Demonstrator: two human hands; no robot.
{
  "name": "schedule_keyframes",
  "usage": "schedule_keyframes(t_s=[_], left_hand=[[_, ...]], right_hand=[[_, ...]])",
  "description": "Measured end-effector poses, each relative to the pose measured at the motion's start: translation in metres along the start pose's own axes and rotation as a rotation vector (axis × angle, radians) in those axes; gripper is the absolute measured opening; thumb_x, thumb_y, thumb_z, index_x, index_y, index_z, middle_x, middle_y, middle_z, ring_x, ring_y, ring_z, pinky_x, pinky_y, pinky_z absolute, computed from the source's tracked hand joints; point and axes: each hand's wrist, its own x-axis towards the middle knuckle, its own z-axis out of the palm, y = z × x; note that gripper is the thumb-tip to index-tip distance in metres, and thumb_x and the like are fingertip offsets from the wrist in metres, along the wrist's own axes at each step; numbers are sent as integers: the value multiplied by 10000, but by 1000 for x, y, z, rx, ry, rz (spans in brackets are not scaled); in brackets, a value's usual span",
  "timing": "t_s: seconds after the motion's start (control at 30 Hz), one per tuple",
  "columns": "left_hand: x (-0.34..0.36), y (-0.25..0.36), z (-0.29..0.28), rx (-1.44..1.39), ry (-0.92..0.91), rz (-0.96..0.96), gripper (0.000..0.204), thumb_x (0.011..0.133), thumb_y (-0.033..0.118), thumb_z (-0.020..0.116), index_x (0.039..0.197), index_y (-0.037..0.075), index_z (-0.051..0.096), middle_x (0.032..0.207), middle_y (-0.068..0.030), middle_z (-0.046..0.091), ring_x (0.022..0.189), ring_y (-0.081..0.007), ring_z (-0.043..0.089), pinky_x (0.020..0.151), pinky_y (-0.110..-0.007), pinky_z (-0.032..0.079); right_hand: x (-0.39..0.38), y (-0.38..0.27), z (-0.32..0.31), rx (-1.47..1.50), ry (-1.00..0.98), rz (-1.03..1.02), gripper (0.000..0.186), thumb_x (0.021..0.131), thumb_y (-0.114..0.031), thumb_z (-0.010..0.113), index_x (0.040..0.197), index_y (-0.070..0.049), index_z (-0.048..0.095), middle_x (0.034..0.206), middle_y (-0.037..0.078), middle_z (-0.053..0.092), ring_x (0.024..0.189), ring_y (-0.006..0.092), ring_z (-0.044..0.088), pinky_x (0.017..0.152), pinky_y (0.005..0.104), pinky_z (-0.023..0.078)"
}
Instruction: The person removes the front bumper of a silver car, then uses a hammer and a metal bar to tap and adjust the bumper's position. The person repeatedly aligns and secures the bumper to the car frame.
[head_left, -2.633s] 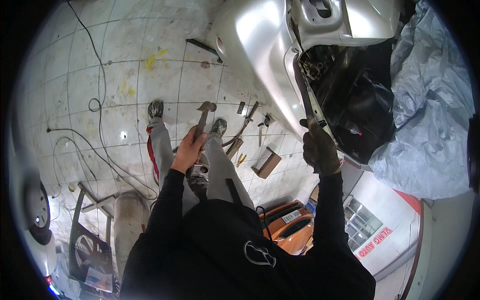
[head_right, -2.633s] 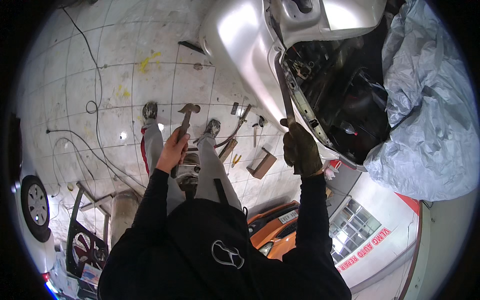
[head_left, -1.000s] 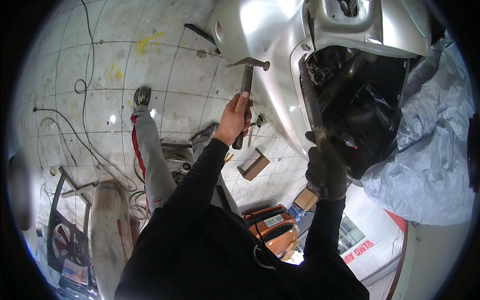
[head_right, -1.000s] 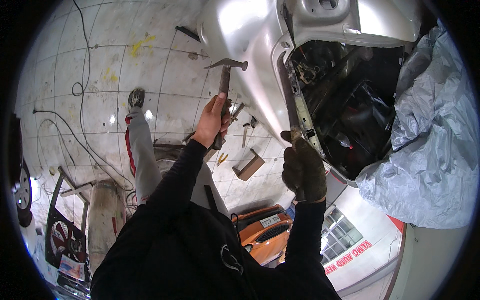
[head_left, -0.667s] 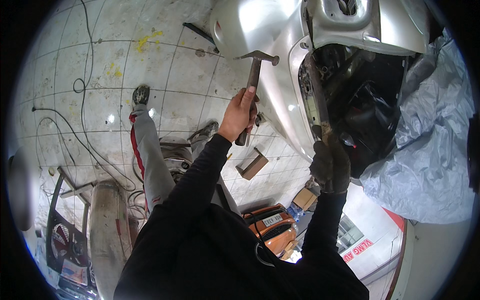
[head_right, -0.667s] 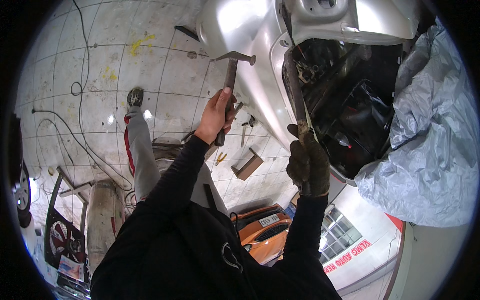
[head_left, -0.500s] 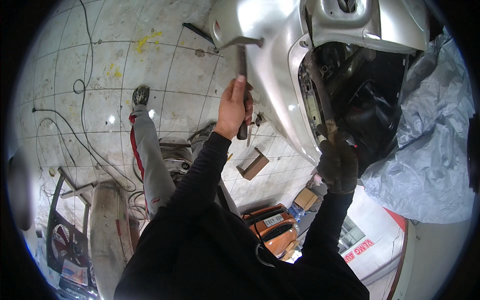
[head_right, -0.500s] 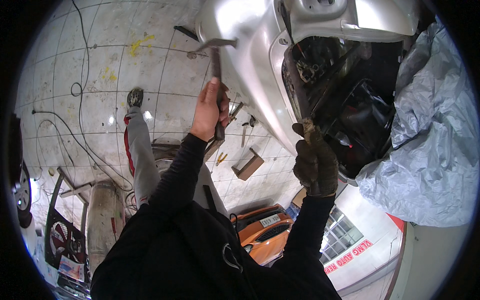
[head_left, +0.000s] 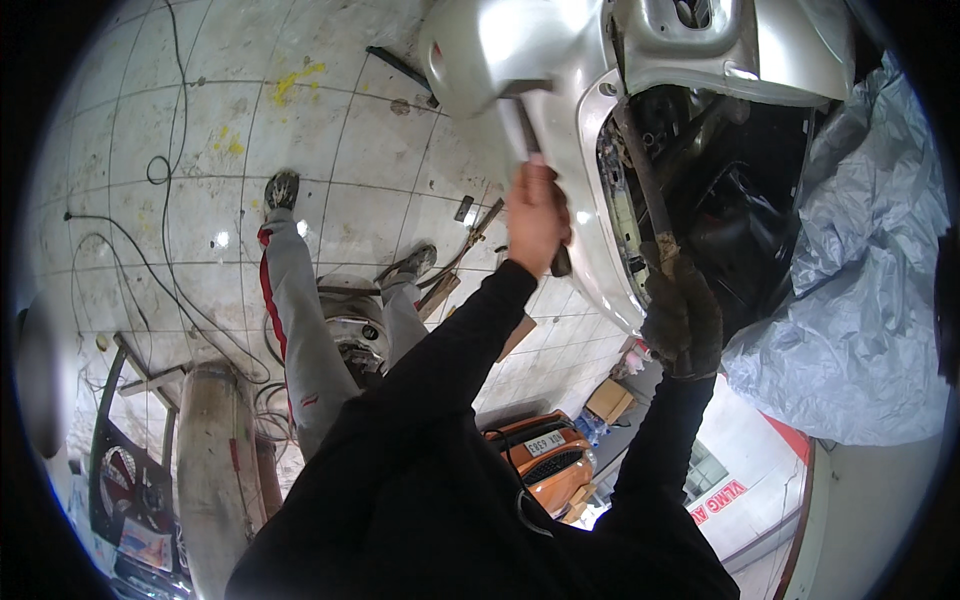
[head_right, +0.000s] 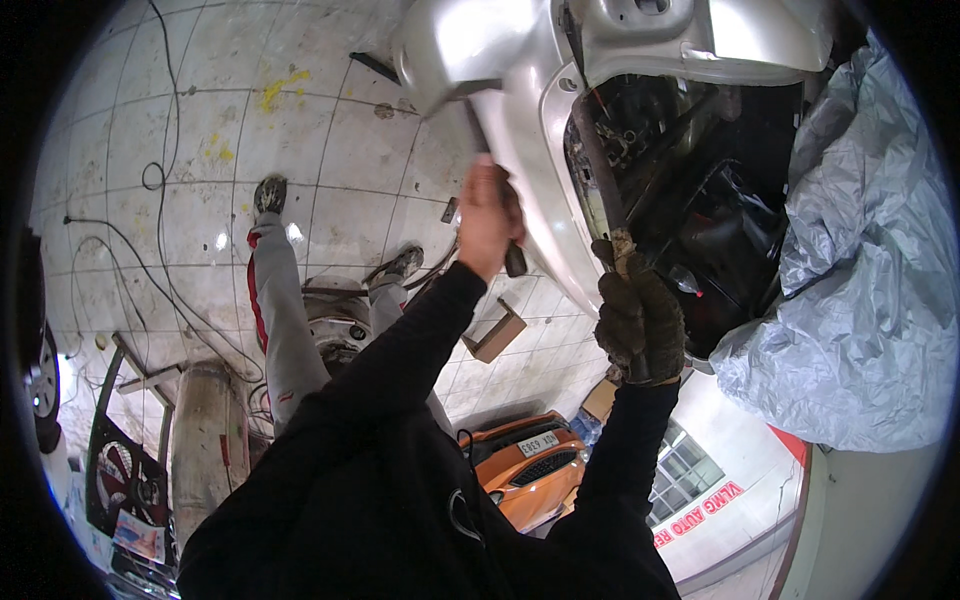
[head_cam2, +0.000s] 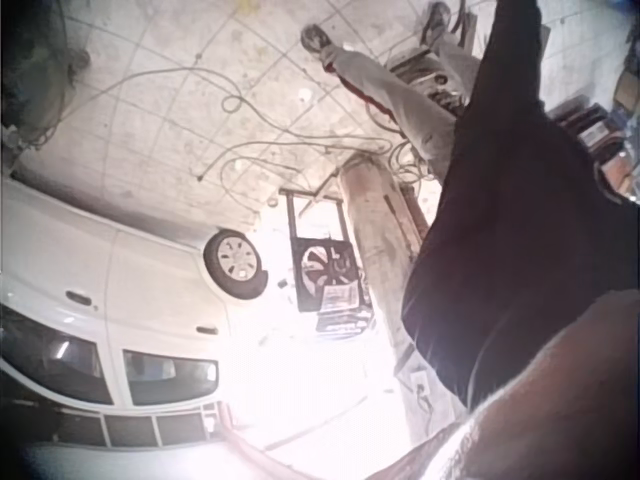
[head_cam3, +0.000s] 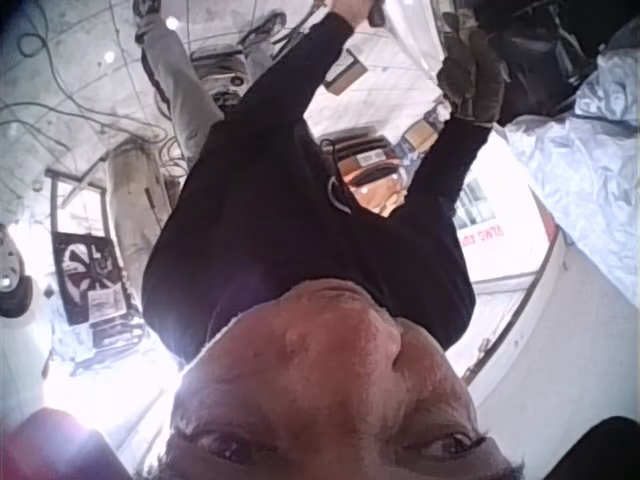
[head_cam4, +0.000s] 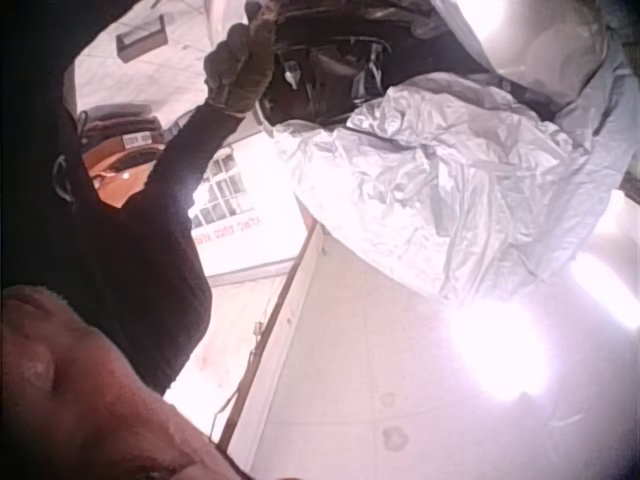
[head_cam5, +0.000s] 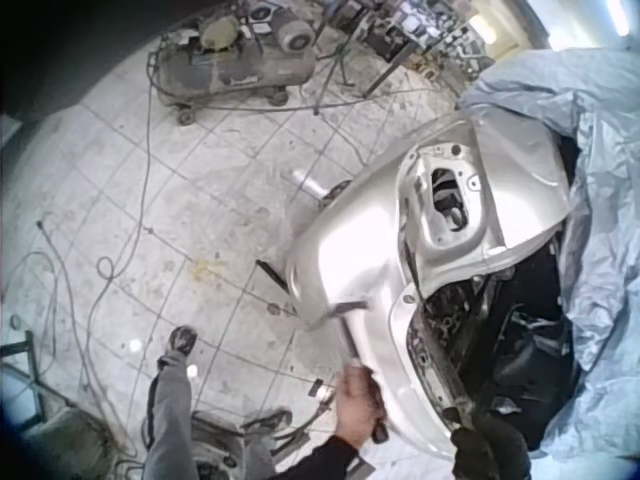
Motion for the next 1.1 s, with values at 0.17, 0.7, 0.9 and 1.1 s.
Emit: schedule_keyframes(t_s=[0.17, 0.7, 0.9, 1.1], left_hand=[[-1, -2, -53, 305, -157, -174, 458, 1088, 525, 544, 1000, 76, 535, 608, 24, 443, 391, -86, 385, 343, -291, 344], [-26, 0, -90, 347, -162, -262, 521, 1087, 587, 506, 1024, 71, 528, 623, 8, 441, 391, -94, 380, 353, -292, 365], [-20, 7, -84, 355, -180, -234, 515, 1093, 580, 499, 1012, 72, 528, 623, 8, 443, 389, -94, 372, 352, -294, 355], [-2, 13, -69, 135, -52, -71, 496, 1083, 585, 517, 990, 98, 509, 621, 11, 451, 402, -89, 387, 361, -288, 356]], right_hand=[[-8, 33, -18, -122, 77, 90, 475, 1125, -323, 470, 1499, -30, 458, 694, -28, 440, 417, 67, 345, 358, 228, 321], [8, 15, -11, -270, 102, -12, 506, 1091, -349, 580, 1427, 25, 526, 629, -66, 424, 385, 39, 364, 339, 223, 293], [2, 1, -10, -209, 80, 0, 508, 1100, -331, 565, 1436, 45, 511, 649, -54, 457, 387, 39, 377, 340, 220, 310], [4, 1, -10, -153, 55, 18, 495, 1116, -319, 533, 1452, 43, 496, 663, -49, 458, 387, 48, 384, 342, 229, 331]])
